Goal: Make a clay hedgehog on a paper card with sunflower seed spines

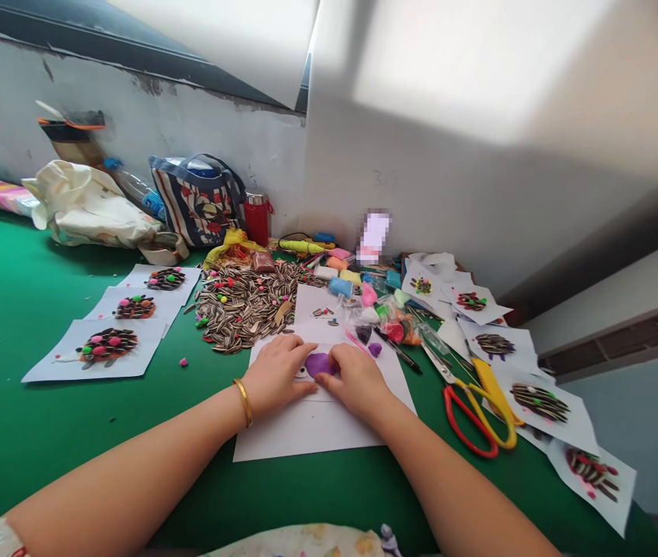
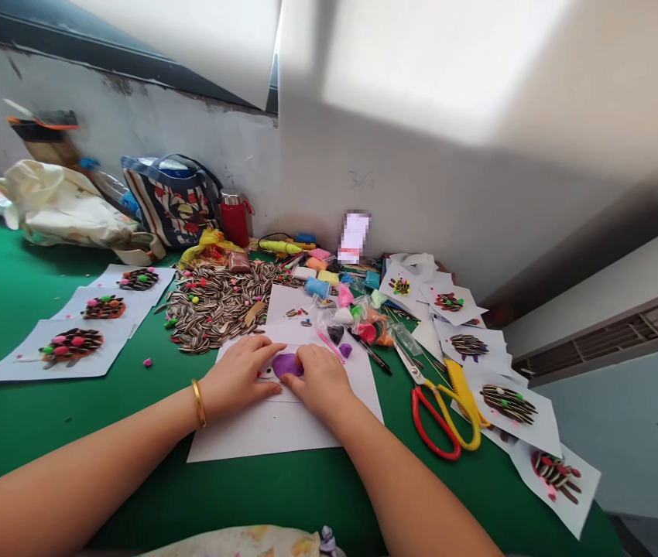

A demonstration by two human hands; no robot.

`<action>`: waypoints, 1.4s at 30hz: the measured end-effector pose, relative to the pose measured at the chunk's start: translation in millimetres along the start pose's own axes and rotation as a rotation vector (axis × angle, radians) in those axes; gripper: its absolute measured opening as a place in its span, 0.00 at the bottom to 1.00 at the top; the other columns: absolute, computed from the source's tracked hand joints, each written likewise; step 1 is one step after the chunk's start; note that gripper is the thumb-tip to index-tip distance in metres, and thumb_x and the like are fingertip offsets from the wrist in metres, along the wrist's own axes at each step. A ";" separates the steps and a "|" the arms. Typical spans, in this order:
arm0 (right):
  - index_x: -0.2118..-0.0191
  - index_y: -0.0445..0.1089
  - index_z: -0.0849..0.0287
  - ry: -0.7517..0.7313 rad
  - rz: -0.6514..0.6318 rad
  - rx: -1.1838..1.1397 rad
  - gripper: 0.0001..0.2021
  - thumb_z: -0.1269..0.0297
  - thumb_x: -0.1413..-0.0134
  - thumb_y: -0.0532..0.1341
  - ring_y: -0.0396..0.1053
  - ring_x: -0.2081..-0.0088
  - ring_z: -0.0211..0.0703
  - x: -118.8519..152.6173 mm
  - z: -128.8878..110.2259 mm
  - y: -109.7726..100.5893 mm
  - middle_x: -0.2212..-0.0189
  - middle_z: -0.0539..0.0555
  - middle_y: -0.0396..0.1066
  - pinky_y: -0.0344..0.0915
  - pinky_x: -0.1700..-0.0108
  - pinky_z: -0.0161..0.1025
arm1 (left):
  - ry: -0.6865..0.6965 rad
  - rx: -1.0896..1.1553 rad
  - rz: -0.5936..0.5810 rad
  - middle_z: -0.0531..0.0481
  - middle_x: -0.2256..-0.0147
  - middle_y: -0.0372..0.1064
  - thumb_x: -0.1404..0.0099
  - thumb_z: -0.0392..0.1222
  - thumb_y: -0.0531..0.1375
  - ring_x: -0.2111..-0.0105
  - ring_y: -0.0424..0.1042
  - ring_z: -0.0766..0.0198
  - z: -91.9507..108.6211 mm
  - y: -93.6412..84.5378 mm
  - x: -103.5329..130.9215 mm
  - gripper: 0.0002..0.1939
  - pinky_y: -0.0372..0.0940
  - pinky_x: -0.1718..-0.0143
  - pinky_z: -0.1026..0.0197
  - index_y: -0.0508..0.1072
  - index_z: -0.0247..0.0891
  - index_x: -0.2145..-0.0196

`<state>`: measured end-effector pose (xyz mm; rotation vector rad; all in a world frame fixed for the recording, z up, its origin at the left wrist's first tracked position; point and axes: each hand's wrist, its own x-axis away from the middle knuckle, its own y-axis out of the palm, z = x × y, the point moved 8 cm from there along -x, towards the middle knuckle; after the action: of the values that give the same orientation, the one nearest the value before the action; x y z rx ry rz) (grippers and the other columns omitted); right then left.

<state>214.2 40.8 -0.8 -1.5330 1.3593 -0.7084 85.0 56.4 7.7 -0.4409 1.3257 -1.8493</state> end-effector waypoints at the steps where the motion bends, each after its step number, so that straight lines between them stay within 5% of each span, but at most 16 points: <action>1: 0.69 0.63 0.57 0.007 -0.001 -0.003 0.13 0.56 0.48 0.66 0.63 0.68 0.41 0.0 0.0 0.3 0.71 0.50 0.68 0.51 0.68 0.37 | 0.001 0.001 0.001 0.42 0.52 0.67 0.45 0.50 0.68 0.50 0.64 0.49 -0.1 0.1 0.1 0.34 0.60 0.47 0.49 0.68 0.40 0.43; 7: 0.70 0.63 0.57 0.024 0.021 0.000 0.13 0.56 0.49 0.67 0.63 0.67 0.42 -0.7 0.0 -1.8 0.70 0.50 0.68 0.52 0.66 0.38 | 0.007 0.002 0.014 0.43 0.51 0.66 0.44 0.50 0.67 0.50 0.64 0.49 -1.1 0.1 1.2 0.33 0.59 0.46 0.49 0.67 0.41 0.43; 12: 0.69 0.63 0.57 0.084 -0.055 -0.165 0.10 0.58 0.40 0.60 0.61 0.70 0.38 -2.1 19.2 -8.0 0.72 0.48 0.67 0.51 0.70 0.35 | -0.007 0.001 -0.009 0.43 0.51 0.66 0.45 0.50 0.68 0.50 0.64 0.49 -0.8 0.0 1.1 0.34 0.59 0.46 0.49 0.67 0.41 0.42; 20: 0.70 0.64 0.57 0.065 -0.032 -0.052 0.15 0.55 0.51 0.69 0.63 0.67 0.40 0.5 18.8 -7.6 0.70 0.48 0.68 0.51 0.68 0.35 | -0.014 -0.001 -0.020 0.42 0.50 0.66 0.45 0.50 0.68 0.49 0.64 0.49 -0.8 0.2 1.0 0.35 0.59 0.45 0.49 0.67 0.40 0.42; 42: 0.69 0.64 0.57 0.059 -0.016 -0.034 0.11 0.57 0.45 0.65 0.63 0.68 0.40 -2.7 30.1 -7.8 0.70 0.49 0.68 0.52 0.67 0.35 | -0.020 0.002 -0.026 0.42 0.50 0.66 0.45 0.51 0.68 0.49 0.64 0.49 -0.6 -0.2 1.0 0.34 0.59 0.45 0.49 0.67 0.41 0.42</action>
<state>243.4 51.0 -5.3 -1.5620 1.4103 -0.7490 83.9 56.0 7.5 -0.4762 1.3100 -1.8629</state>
